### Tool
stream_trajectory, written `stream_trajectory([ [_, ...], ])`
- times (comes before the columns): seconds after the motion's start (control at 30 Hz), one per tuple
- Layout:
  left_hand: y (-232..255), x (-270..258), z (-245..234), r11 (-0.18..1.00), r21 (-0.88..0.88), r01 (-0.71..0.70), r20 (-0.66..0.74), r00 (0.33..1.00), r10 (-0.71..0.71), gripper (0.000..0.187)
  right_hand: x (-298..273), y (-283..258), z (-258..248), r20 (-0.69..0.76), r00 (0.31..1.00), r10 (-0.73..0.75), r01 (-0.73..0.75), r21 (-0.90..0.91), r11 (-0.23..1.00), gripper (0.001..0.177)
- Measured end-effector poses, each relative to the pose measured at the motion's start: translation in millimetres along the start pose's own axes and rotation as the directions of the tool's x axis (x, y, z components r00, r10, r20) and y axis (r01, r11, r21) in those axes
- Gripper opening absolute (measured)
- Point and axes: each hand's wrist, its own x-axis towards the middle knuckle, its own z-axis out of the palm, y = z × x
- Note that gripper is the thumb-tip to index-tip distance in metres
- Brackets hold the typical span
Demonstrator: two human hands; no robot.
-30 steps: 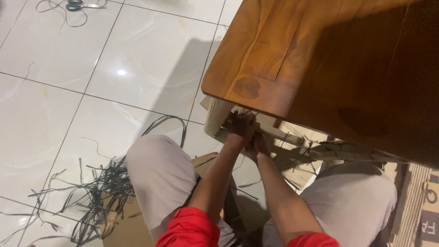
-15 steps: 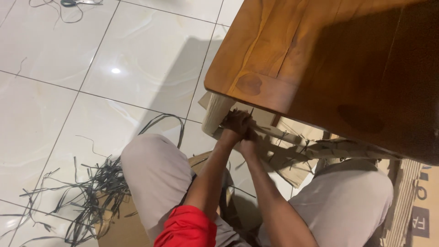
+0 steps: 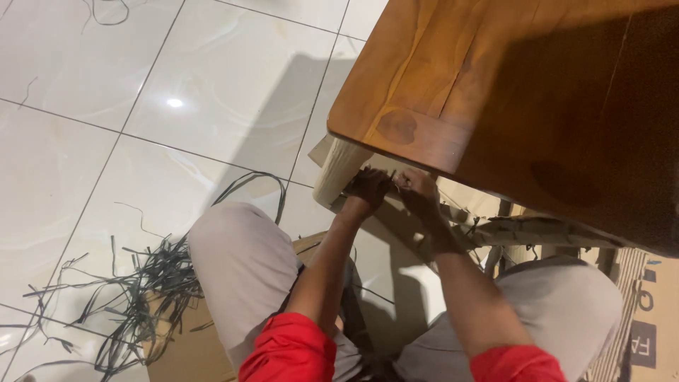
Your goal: Wrapping a wooden chair leg with black strips for protection or decoration
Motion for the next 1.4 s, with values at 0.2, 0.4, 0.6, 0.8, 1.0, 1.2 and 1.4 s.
stream_trajectory([
  [0.2,15,-2,-18,0.969,-0.17,0.179,0.042,0.984,-0.175,0.027,18,21,4,0.013,0.984,-0.179,0.179,-0.05,0.983,0.025],
  [0.4,-2,-15,3,0.966,-0.018,0.259,0.359,0.903,-0.235,0.032,17,6,2,-0.055,0.992,-0.11,0.105,-0.081,0.991,0.023],
  [0.6,-10,0,10,0.93,0.272,-0.249,-0.119,0.95,0.289,0.016,23,19,32,-0.693,0.706,-0.144,0.065,-0.138,0.988,0.028],
  [0.8,28,27,-32,0.981,0.178,0.082,0.438,0.886,-0.153,0.015,-12,26,47,-0.763,0.646,-0.025,0.2,0.137,0.97,0.021],
  [1.0,28,24,-18,0.954,0.137,0.268,0.503,0.811,-0.3,0.017,-84,-79,23,-0.021,0.918,0.396,-0.385,0.186,0.904,0.044],
  [1.2,6,4,15,0.99,-0.009,0.143,0.249,0.959,-0.136,0.012,-80,-16,105,0.242,0.778,0.579,-0.487,0.815,0.314,0.048],
  [1.4,63,28,-48,0.964,0.15,0.222,-0.043,0.975,-0.218,0.029,-73,-25,60,0.239,0.826,0.511,-0.409,0.878,0.249,0.055],
])
